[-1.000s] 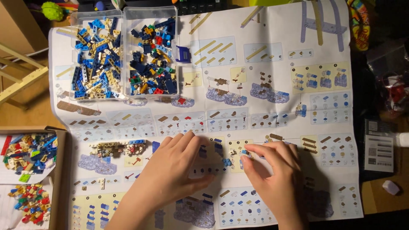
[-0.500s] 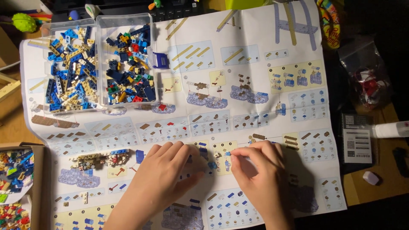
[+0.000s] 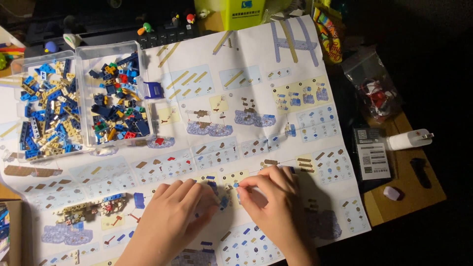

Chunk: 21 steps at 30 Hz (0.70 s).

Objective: Assembling a LEGO model by identifying pieces from a manual and attaching them to a base.

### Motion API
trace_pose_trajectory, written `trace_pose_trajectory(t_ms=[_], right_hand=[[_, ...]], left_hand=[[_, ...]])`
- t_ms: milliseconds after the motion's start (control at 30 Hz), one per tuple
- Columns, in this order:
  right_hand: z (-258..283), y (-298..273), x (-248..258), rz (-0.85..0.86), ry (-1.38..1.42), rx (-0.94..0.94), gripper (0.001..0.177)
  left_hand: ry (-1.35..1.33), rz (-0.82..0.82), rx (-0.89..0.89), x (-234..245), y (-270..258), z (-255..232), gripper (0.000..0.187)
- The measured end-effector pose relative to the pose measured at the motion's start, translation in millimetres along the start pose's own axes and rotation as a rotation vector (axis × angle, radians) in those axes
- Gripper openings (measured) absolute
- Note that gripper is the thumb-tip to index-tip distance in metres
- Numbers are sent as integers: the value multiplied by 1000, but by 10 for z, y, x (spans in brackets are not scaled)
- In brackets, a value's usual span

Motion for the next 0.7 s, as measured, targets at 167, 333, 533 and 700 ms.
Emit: trace_pose_trajectory(t_ms=[167,333,533,700], right_hand=[[36,1,25,-1,-6,17,5],[20,-15,0,4,-31,32,3],[44,-4,4,6,-16,21,3],[19,-20,11,-9,23,5,8]], left_hand=[[-8,-75,0,53,16,-47,16],[-34,-62,32,127,30,-80,15],[-22,-50,30,85,0,-64,21],[-26,34,64,67,-31,-44,26]])
Point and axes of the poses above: each hand's wrist, its own y-axis towards the middle knuckle, its own x-axis out of the back of the hand, z = x × y, the point moved 3 cm from there along y, towards the middle knuckle, and after that the axes turned 5 degrees about -x, right-handed, at the moved point
